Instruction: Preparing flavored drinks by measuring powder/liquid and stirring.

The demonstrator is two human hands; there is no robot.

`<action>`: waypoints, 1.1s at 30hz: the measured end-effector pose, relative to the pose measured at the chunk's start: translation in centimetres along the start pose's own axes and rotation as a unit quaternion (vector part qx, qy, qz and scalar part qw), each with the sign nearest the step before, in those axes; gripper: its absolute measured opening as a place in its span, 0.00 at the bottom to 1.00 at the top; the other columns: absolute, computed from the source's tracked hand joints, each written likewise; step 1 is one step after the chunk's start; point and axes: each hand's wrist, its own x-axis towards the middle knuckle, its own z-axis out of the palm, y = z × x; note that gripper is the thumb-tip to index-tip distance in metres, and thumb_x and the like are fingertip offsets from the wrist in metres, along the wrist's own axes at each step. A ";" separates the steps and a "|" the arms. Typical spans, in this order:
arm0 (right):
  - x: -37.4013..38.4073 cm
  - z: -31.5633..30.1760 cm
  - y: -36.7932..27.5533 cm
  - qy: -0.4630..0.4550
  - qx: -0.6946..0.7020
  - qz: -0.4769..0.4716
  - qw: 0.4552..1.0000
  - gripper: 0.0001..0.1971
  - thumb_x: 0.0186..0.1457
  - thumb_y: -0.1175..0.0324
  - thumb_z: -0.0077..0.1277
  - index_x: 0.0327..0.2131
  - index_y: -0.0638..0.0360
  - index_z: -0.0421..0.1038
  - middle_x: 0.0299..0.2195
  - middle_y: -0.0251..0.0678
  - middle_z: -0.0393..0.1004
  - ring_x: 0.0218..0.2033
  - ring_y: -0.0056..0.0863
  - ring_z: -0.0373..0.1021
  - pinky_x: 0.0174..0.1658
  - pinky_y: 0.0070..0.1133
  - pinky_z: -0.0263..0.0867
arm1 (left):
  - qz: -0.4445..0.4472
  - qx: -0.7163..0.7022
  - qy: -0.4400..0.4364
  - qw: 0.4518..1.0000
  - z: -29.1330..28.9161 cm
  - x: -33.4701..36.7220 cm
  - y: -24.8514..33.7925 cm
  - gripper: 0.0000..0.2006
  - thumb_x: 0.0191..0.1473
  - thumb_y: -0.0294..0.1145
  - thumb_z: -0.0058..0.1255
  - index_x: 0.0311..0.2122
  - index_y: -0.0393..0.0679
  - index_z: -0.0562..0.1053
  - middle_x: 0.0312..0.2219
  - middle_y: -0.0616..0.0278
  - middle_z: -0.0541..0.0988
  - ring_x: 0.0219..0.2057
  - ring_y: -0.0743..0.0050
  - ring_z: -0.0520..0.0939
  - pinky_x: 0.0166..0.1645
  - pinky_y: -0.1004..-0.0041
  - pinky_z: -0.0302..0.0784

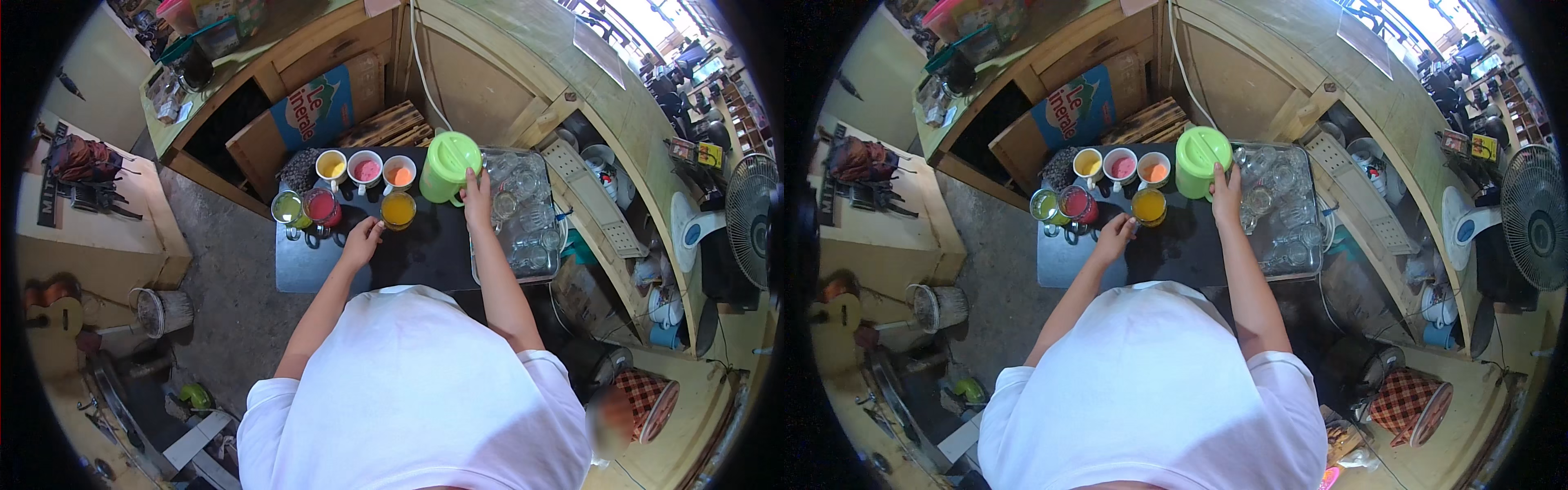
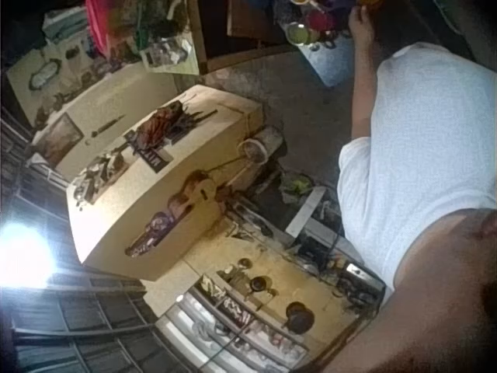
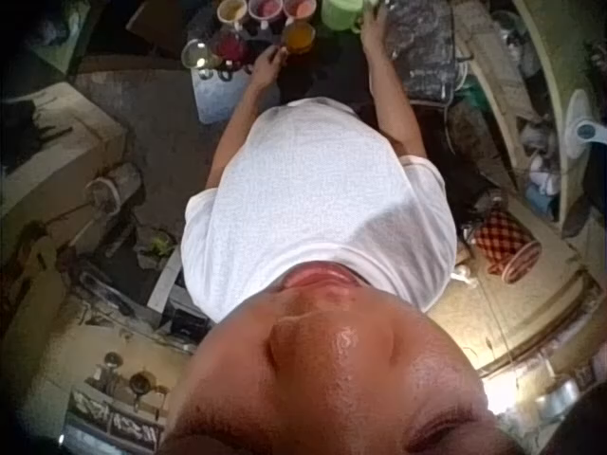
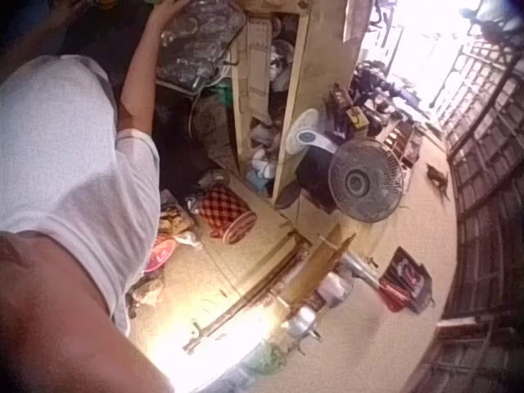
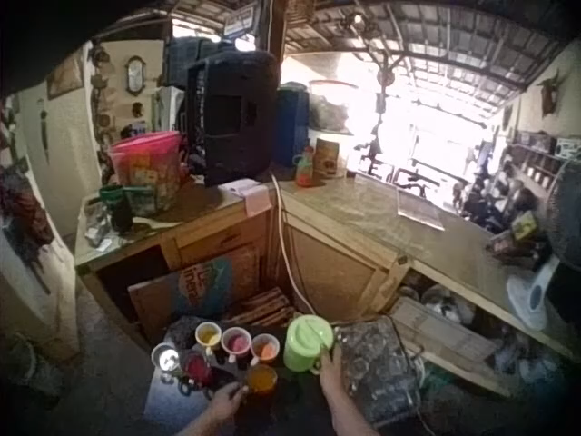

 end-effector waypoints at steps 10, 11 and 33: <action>4.0 1.9 0.2 0.016 -0.122 -0.059 0.991 0.26 0.59 0.55 0.45 0.53 0.63 0.55 0.29 0.37 0.67 0.25 0.24 0.64 0.31 0.22 0.63 | -0.005 0.032 -0.001 0.999 0.1 0.1 0.2 0.13 0.60 0.39 0.43 0.34 0.37 0.70 0.23 0.61 0.72 0.24 0.75 0.75 0.31 0.74 0.70; 4.1 1.8 0.7 0.083 -0.158 -0.118 0.977 0.23 0.58 0.58 0.46 0.52 0.62 0.58 0.30 0.39 0.68 0.27 0.27 0.65 0.35 0.25 0.63 | -0.003 0.035 -0.011 0.999 0.1 0.1 0.4 0.13 0.60 0.39 0.42 0.35 0.38 0.71 0.23 0.64 0.72 0.25 0.79 0.74 0.31 0.76 0.70; -8.5 5.1 1.1 -0.119 -0.221 -0.242 0.937 0.06 0.50 0.69 0.55 0.32 0.59 0.73 0.21 0.33 0.71 0.23 0.27 0.68 0.29 0.23 0.63 | 0.163 0.083 0.045 0.982 0.7 0.3 -2.2 0.10 0.58 0.34 0.40 0.29 0.39 0.69 0.24 0.58 0.74 0.26 0.63 0.72 0.36 0.71 0.67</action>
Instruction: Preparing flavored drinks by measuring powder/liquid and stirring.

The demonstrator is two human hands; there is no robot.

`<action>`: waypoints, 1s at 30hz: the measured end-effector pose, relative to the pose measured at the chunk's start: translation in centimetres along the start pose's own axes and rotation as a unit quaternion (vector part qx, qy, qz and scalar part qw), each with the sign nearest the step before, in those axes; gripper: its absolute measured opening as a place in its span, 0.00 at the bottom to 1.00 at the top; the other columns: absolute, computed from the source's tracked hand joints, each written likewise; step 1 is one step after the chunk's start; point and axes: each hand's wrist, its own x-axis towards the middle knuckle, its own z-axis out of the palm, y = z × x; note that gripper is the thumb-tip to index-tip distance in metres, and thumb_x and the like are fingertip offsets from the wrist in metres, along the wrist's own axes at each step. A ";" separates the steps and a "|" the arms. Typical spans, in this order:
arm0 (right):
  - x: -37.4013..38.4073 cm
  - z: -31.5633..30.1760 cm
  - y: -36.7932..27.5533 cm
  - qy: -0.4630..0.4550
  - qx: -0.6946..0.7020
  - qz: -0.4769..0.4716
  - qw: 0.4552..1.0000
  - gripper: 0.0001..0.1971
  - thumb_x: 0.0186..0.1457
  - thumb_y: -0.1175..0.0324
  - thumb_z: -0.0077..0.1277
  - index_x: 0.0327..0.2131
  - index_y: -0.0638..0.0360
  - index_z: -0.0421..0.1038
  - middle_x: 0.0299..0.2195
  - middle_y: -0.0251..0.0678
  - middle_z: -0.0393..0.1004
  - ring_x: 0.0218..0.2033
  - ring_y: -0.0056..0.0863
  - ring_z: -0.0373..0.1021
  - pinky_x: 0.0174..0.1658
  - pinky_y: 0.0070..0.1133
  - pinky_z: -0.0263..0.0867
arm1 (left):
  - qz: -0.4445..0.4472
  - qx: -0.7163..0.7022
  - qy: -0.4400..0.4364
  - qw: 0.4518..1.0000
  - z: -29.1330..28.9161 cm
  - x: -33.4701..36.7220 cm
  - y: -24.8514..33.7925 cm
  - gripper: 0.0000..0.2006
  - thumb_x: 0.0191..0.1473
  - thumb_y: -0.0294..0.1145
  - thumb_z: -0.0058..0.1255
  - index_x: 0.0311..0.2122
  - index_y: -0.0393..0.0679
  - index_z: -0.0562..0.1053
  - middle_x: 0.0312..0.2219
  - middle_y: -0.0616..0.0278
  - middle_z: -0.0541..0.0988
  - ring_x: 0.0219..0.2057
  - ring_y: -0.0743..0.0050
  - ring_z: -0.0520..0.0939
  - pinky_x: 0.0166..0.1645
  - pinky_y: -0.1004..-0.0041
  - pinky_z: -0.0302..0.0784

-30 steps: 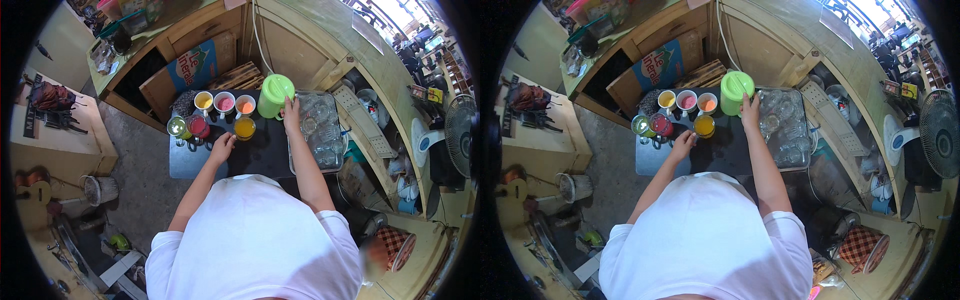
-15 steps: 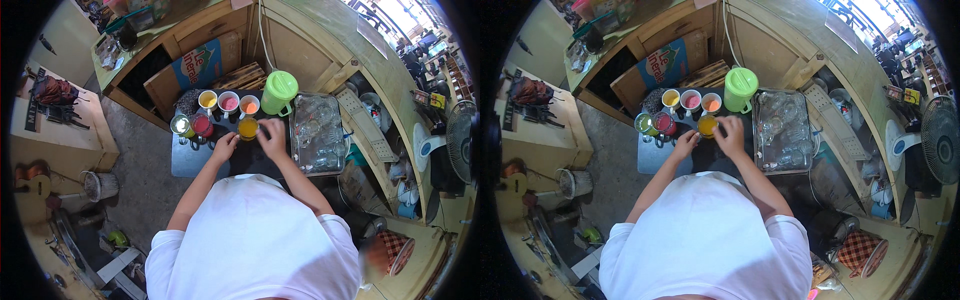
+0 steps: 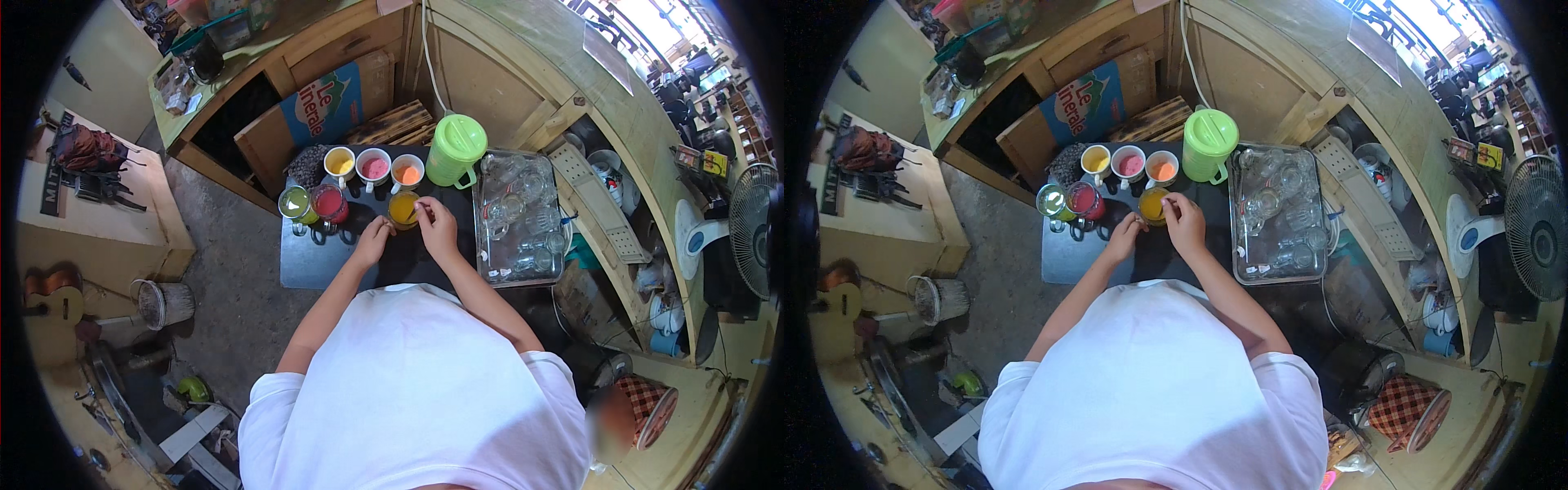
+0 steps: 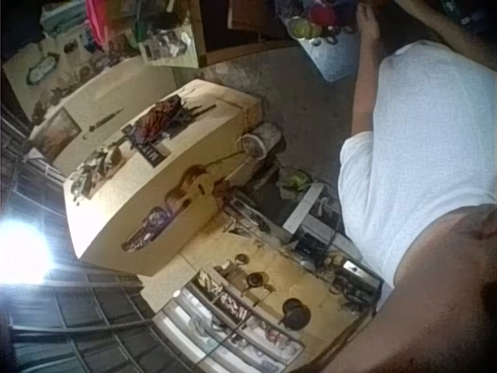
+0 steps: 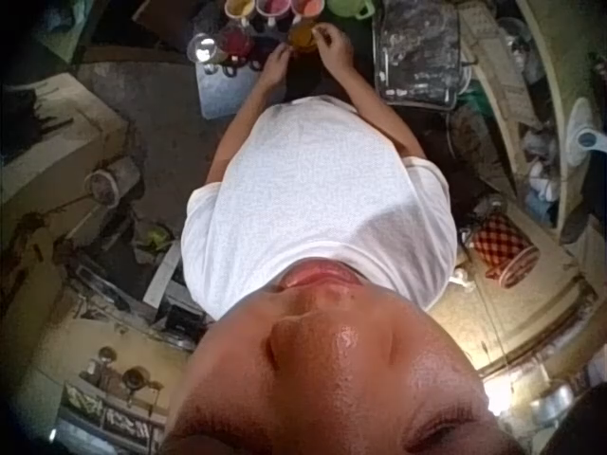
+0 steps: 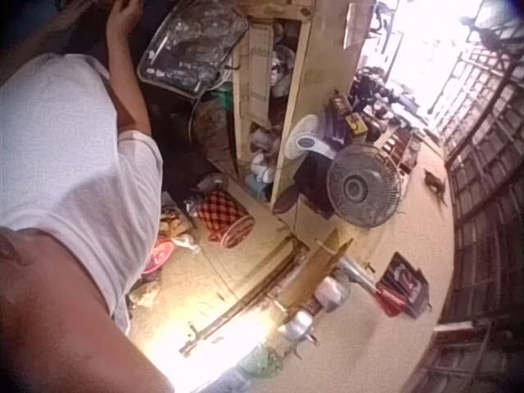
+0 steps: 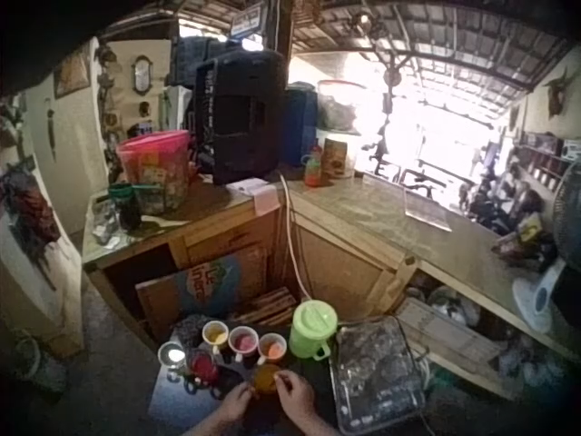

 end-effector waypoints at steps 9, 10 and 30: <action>0.9 0.8 2.5 -0.015 -0.009 0.032 0.999 0.05 0.51 0.71 0.52 0.33 0.58 0.73 0.26 0.35 0.72 0.27 0.29 0.67 0.32 0.24 0.63 | -0.156 -0.121 0.008 0.980 1.9 0.6 1.6 0.14 0.42 0.31 0.62 0.24 0.42 0.65 0.19 0.74 0.63 0.22 0.85 0.61 0.27 0.80 0.60; 1.1 0.7 2.4 -0.029 -0.057 -0.024 0.998 0.06 0.51 0.71 0.51 0.34 0.57 0.74 0.28 0.35 0.72 0.30 0.32 0.67 0.35 0.27 0.63 | -0.151 -0.130 0.008 0.980 1.9 0.6 1.4 0.16 0.41 0.32 0.64 0.23 0.43 0.64 0.18 0.75 0.62 0.21 0.85 0.61 0.26 0.80 0.59; 2.1 -1.9 1.2 -0.178 -0.162 -0.206 0.949 0.07 0.49 0.67 0.52 0.32 0.55 0.76 0.29 0.31 0.75 0.33 0.29 0.66 0.40 0.26 0.58 | -0.173 -0.080 -0.042 0.981 0.8 1.2 0.6 0.14 0.37 0.34 0.69 0.28 0.40 0.75 0.18 0.76 0.68 0.21 0.88 0.65 0.27 0.81 0.63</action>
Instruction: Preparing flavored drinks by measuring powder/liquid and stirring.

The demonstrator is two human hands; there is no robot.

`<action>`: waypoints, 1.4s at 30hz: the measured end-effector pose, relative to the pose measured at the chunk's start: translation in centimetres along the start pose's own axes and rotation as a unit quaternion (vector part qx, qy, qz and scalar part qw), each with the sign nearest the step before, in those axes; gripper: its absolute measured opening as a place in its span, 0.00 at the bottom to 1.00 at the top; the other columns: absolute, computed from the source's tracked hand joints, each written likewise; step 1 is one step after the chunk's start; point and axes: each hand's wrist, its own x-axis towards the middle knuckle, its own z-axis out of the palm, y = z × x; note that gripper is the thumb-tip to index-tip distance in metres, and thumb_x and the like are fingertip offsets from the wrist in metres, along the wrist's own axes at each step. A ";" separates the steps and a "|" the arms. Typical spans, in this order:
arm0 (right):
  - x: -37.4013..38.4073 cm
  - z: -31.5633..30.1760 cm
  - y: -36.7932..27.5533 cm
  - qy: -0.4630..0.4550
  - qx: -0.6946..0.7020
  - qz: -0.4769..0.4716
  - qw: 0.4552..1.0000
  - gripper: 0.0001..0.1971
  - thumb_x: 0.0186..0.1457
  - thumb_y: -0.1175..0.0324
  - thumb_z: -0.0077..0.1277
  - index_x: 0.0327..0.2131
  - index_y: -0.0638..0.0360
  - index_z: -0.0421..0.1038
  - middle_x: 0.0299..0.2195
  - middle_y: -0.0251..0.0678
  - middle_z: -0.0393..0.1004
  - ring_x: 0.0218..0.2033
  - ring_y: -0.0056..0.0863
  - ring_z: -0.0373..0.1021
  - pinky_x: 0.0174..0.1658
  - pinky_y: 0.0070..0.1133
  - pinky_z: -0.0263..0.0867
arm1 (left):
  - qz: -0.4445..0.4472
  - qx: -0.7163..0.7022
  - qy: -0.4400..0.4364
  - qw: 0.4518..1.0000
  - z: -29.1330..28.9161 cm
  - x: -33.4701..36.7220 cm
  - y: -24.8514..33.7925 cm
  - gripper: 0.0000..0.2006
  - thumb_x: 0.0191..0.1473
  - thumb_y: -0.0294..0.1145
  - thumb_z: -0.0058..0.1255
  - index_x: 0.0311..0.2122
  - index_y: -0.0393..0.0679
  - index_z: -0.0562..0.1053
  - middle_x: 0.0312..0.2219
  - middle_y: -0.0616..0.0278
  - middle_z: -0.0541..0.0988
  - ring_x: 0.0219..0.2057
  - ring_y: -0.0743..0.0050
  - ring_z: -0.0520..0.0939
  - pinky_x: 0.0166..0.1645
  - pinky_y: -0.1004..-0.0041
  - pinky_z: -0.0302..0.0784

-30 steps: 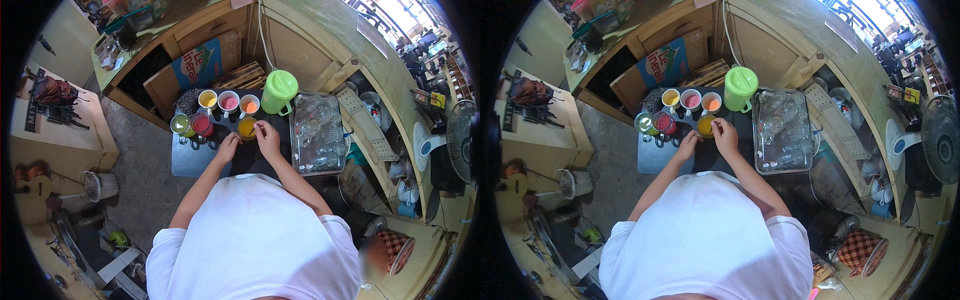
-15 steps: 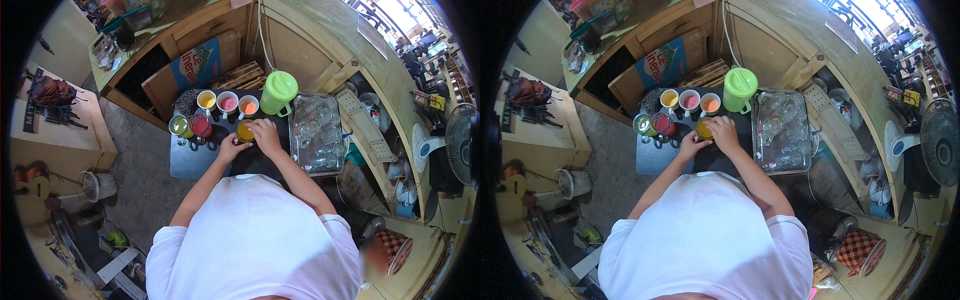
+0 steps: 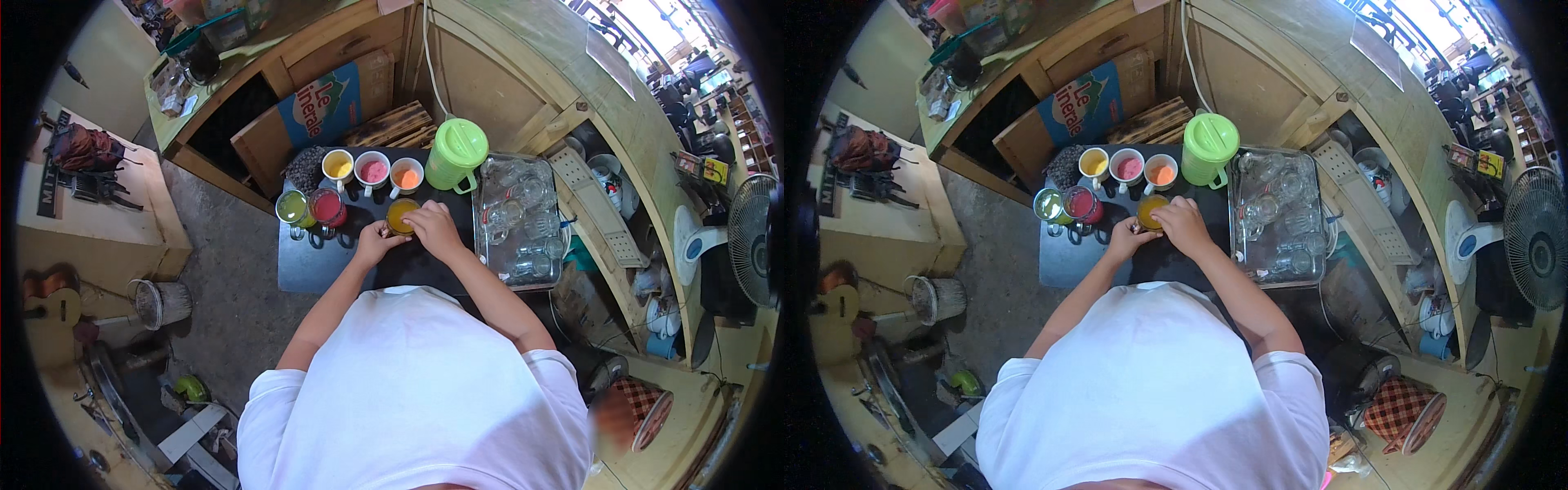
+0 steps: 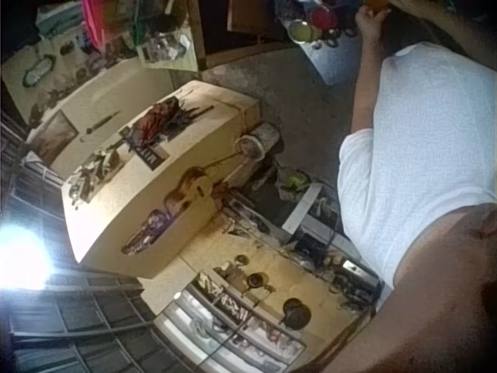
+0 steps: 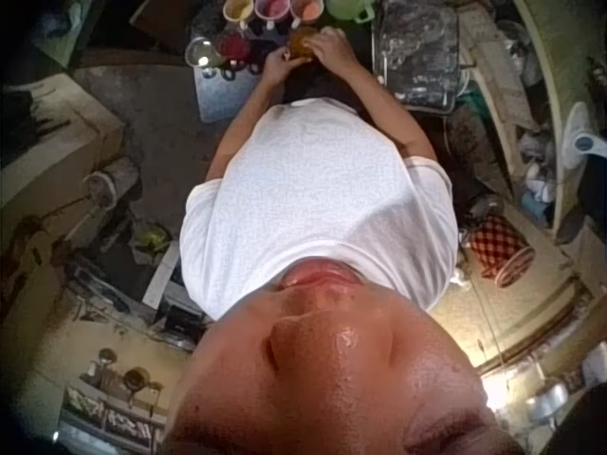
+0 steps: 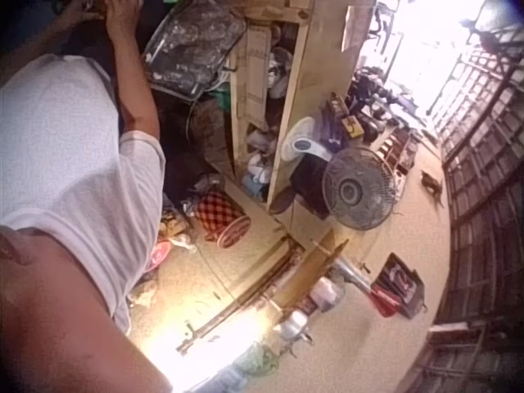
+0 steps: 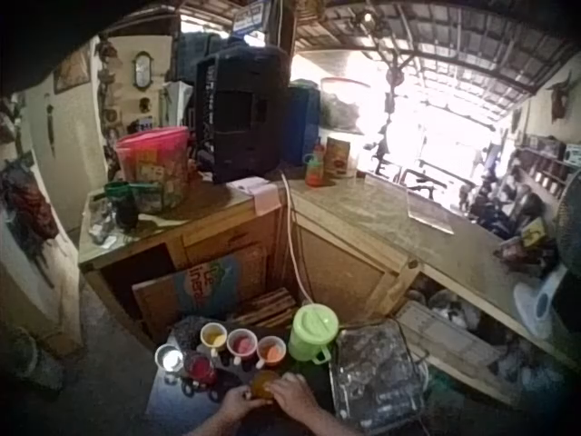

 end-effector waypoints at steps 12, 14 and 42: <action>0.1 0.8 0.5 0.008 -0.031 0.014 0.999 0.07 0.51 0.66 0.50 0.33 0.55 0.74 0.31 0.30 0.74 0.34 0.31 0.65 0.40 0.28 0.59 | 0.011 -0.016 0.021 1.000 0.4 -0.6 0.8 0.22 0.36 0.35 0.69 0.17 0.42 0.62 0.15 0.76 0.60 0.20 0.85 0.59 0.25 0.78 0.58; -0.1 1.7 0.5 0.026 -0.013 0.027 0.999 0.07 0.51 0.66 0.49 0.32 0.55 0.74 0.31 0.30 0.74 0.34 0.32 0.65 0.40 0.29 0.59 | 0.003 -0.024 0.018 1.000 0.4 -0.6 0.8 0.17 0.37 0.34 0.68 0.19 0.40 0.67 0.16 0.77 0.63 0.20 0.86 0.60 0.25 0.79 0.59; 3.7 -12.3 -7.8 0.049 0.037 -0.101 0.993 0.04 0.47 0.70 0.53 0.29 0.57 0.74 0.29 0.30 0.74 0.33 0.32 0.64 0.40 0.28 0.57 | 0.013 -0.134 -0.051 0.990 -3.7 -6.2 14.7 0.14 0.35 0.27 0.69 0.29 0.38 0.76 0.17 0.80 0.65 0.20 0.93 0.61 0.24 0.86 0.57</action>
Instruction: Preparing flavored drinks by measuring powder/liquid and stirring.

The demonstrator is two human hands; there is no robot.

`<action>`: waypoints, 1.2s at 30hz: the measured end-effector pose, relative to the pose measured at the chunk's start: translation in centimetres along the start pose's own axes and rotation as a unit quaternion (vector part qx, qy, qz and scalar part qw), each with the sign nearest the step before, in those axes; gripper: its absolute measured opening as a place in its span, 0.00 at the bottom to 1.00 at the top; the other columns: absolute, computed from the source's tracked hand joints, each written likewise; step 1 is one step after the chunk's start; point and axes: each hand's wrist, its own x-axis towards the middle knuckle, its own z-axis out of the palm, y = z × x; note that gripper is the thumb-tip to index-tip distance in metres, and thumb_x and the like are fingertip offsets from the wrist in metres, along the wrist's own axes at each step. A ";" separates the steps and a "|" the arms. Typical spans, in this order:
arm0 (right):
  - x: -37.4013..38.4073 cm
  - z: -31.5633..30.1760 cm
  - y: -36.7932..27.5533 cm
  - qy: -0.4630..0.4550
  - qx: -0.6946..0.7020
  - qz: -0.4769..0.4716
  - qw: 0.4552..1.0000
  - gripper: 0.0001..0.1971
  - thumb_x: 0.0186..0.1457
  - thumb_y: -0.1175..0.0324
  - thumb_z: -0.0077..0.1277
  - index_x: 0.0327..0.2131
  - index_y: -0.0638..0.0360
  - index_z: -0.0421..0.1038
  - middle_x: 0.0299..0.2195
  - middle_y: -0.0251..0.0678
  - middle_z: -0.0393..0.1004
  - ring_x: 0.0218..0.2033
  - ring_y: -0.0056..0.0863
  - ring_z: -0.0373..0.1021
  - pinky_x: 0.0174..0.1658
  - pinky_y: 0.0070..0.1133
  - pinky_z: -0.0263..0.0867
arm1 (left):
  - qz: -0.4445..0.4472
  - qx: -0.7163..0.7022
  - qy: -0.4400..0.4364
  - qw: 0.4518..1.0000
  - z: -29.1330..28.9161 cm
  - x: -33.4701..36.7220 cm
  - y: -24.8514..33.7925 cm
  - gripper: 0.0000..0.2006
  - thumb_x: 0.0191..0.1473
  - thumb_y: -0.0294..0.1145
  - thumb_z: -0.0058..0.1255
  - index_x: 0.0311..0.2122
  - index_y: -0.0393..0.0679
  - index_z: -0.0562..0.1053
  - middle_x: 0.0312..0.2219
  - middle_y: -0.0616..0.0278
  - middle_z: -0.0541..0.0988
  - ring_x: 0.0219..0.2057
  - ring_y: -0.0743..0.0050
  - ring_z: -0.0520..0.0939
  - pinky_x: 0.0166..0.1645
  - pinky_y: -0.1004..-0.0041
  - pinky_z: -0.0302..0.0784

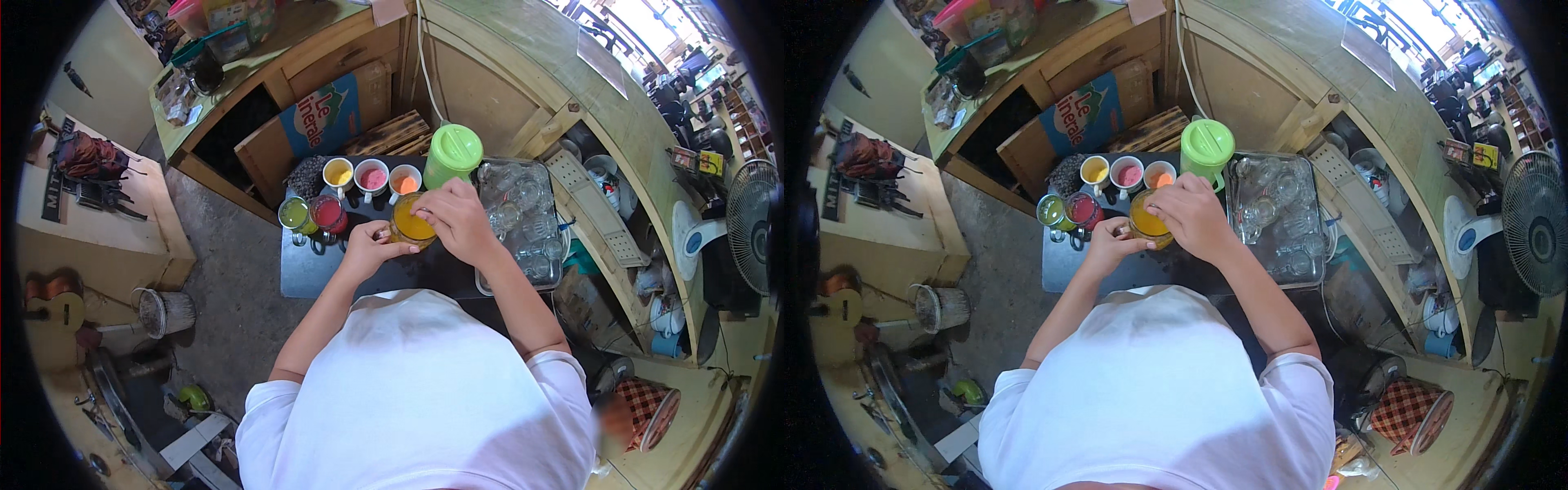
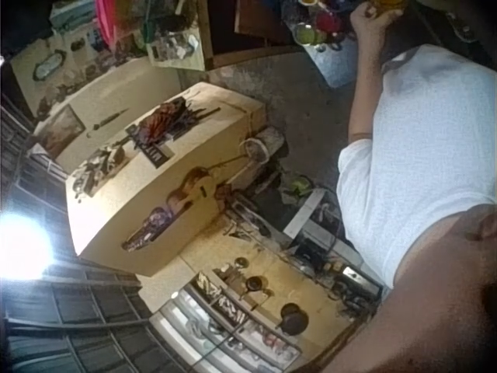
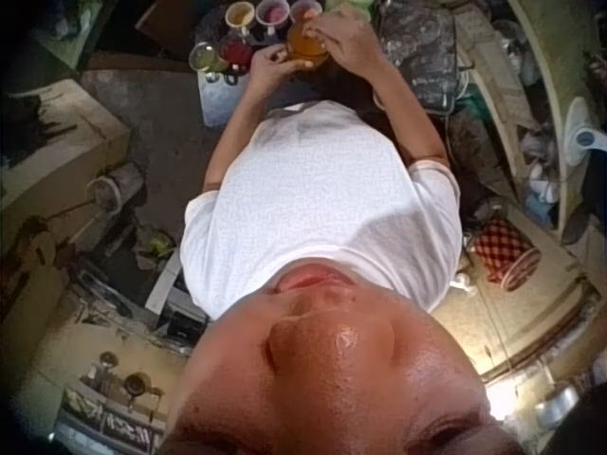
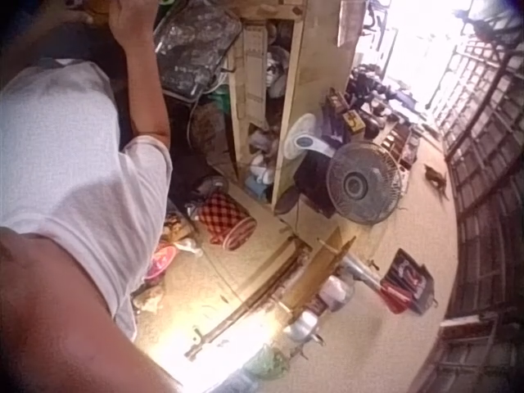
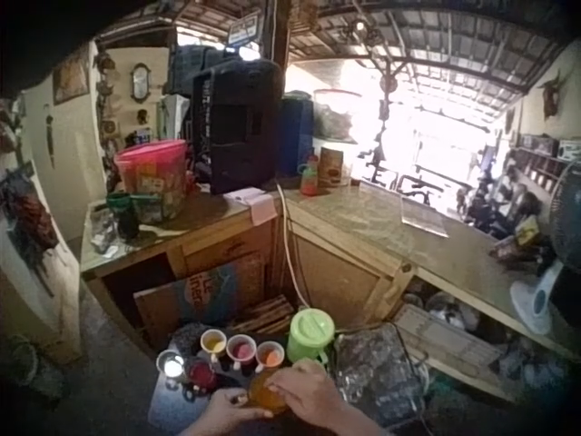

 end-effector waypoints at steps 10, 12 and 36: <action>0.6 -1.5 -1.3 -0.017 0.037 0.006 0.999 0.05 0.47 0.70 0.54 0.29 0.56 0.74 0.29 0.32 0.73 0.34 0.33 0.65 0.41 0.28 0.58 | 0.016 -0.016 -0.022 1.000 0.2 -1.0 3.0 0.16 0.35 0.28 0.70 0.31 0.37 0.76 0.18 0.79 0.68 0.20 0.93 0.62 0.25 0.87 0.58; 0.9 -1.8 -2.1 -0.009 0.020 -0.007 1.000 0.05 0.47 0.70 0.54 0.29 0.56 0.74 0.29 0.32 0.73 0.35 0.34 0.65 0.41 0.29 0.58 | 0.015 -0.026 -0.026 0.999 0.3 -1.2 3.3 0.16 0.35 0.27 0.70 0.31 0.37 0.76 0.19 0.78 0.68 0.20 0.93 0.62 0.25 0.87 0.59; 1.5 -2.8 -3.6 0.018 -0.004 -0.020 1.000 0.04 0.47 0.70 0.53 0.27 0.58 0.74 0.26 0.34 0.73 0.32 0.35 0.65 0.40 0.30 0.59 | 0.023 0.012 -0.050 0.998 -0.2 -2.4 5.0 0.16 0.33 0.26 0.70 0.30 0.36 0.77 0.19 0.76 0.72 0.20 0.93 0.64 0.26 0.87 0.60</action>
